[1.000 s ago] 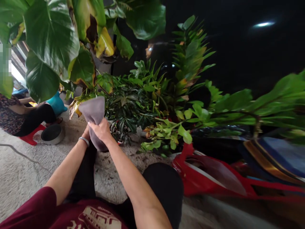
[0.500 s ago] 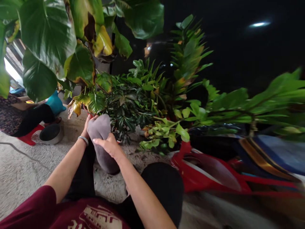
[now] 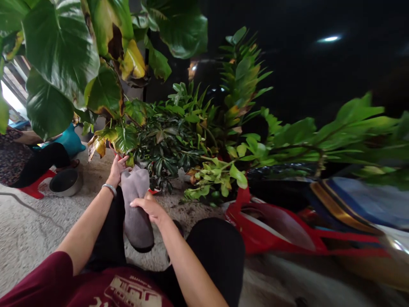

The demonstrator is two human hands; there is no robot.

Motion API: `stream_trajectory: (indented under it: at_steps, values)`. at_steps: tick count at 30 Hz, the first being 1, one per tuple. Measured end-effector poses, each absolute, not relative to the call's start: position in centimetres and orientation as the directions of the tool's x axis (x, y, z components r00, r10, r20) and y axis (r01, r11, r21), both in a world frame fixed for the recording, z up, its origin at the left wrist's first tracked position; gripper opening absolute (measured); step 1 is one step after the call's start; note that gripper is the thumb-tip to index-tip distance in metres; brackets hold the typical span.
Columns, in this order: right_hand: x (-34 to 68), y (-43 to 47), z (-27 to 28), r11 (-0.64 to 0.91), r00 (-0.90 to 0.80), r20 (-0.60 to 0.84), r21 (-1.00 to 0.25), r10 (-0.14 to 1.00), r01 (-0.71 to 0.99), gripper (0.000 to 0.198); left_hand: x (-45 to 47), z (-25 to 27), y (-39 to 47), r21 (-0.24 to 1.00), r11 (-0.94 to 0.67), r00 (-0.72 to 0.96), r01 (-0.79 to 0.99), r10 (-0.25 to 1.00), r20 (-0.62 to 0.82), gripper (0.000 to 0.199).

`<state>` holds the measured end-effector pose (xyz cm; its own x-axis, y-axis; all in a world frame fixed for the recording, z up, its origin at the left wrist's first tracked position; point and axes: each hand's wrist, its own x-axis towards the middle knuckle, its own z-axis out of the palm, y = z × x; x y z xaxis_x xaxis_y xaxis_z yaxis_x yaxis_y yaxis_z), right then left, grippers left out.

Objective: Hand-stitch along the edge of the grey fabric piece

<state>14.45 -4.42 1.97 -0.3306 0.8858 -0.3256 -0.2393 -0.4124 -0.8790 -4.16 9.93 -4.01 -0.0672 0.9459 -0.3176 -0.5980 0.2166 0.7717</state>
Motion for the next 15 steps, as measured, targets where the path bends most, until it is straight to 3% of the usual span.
stream_trajectory:
  at_steps: [3, 6, 8, 10, 13, 15]
  values:
    - [17.5, -3.8, 5.9, -0.233, -0.230, -0.171, -0.932, 0.958, -0.276, 0.035, -4.0, -3.9, 9.9, 0.788, 0.188, -0.083, -0.587, 0.954, -0.289, 0.065]
    - [19.9, -0.8, 9.2, -0.006, 0.084, -0.038, -0.936, 0.996, -0.353, 0.042, -3.8, -3.6, 9.6, 0.812, 0.183, -0.100, -0.554, 0.954, -0.283, 0.062]
    - [20.5, 0.6, 9.2, 0.049, 0.238, -0.054, -0.912, 0.970, -0.407, 0.045, -3.6, -3.5, 9.4, 0.823, 0.184, -0.102, -0.537, 0.955, -0.280, 0.060]
    - [20.1, 0.3, 7.5, -0.041, 0.254, -0.173, -0.891, 0.952, -0.452, 0.045, -3.5, -3.4, 9.3, 0.833, 0.186, -0.098, -0.521, 0.957, -0.275, 0.058]
    - [18.8, -2.9, 4.0, -0.280, 0.111, -0.359, -0.858, 0.927, -0.431, 0.039, -3.5, -3.4, 9.3, 0.847, 0.185, -0.093, -0.499, 0.960, -0.265, 0.058]
    - [18.6, -5.2, 2.8, -0.328, 0.053, -0.372, -0.871, 0.927, -0.367, 0.039, -3.5, -3.6, 9.5, 0.853, 0.178, -0.090, -0.491, 0.963, -0.253, 0.059]
